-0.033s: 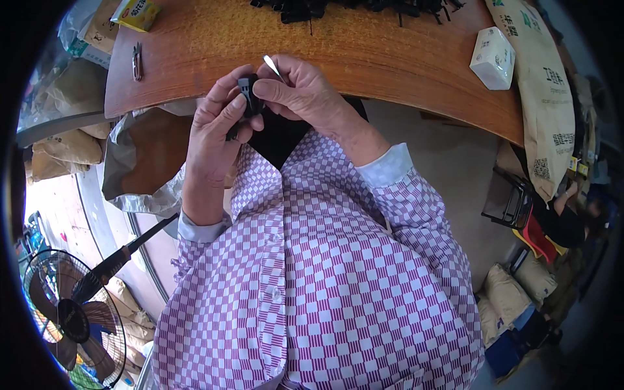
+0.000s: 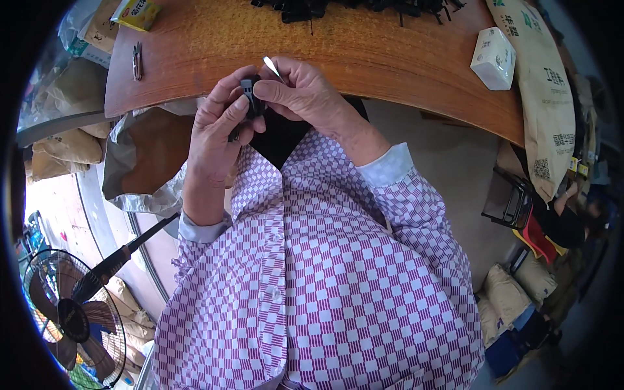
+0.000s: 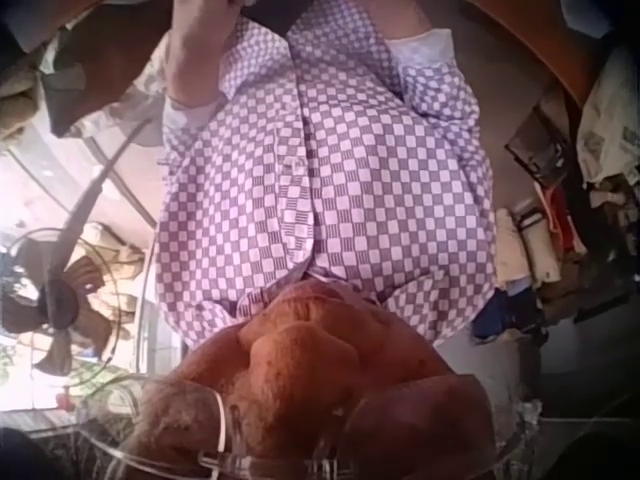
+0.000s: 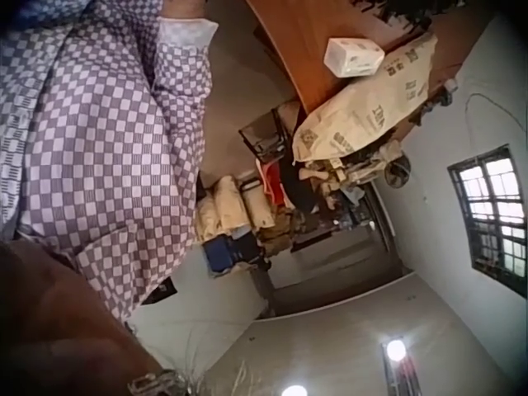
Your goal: Assembling small black plastic components at a workstation and placing them into a bag.
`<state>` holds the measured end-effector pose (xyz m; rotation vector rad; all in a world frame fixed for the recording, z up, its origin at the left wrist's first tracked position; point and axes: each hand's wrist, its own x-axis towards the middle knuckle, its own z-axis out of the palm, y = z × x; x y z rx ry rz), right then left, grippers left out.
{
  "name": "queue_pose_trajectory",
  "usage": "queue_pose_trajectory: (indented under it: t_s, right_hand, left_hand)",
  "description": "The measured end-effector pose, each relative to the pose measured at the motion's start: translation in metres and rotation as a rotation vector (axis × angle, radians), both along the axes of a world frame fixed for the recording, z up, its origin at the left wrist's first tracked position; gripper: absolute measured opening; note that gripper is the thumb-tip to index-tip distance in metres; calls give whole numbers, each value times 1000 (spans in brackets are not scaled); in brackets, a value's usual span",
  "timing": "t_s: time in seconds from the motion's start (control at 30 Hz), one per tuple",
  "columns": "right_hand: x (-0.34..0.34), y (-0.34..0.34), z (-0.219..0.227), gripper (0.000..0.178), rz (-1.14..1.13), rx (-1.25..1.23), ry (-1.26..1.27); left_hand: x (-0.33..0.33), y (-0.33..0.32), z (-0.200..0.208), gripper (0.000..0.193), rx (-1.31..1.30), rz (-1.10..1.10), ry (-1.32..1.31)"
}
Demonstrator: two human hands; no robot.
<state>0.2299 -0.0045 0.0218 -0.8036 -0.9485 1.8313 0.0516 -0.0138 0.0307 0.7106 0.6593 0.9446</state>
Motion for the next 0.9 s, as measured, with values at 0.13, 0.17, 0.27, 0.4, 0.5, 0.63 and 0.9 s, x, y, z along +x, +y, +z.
queue_pose_trajectory:
  t_s: [0.13, 0.17, 0.27, 0.4, 0.5, 0.63, 0.9]
  right_hand:
    - [0, -4, -5, 20, 16, 22, -57]
    - [-2, -5, -3, 20, 18, 16, -56]
    - [-6, -5, -4, 18, -10, 82, -177]
    - [-9, -11, -8, 20, -95, 220, -383]
    - [-12, -16, 1, 22, -25, 108, -464]
    - [-17, -12, -3, 23, 28, 181, -583]
    - [-37, 1, -16, 14, -4, 238, -592]
  left_hand:
    - [1, -2, 0, 40, 68, -32, 166]
    - [2, -1, -3, 39, 162, -38, 233]
    - [7, -1, 0, 39, 287, -50, 457]
    - [9, 1, -10, 37, 371, -6, 549]
    - [3, 3, -11, 37, 252, -29, 474]
    - [-1, 10, -16, 34, 232, -42, 473]
    - [-3, 12, -21, 25, 405, 122, 813]
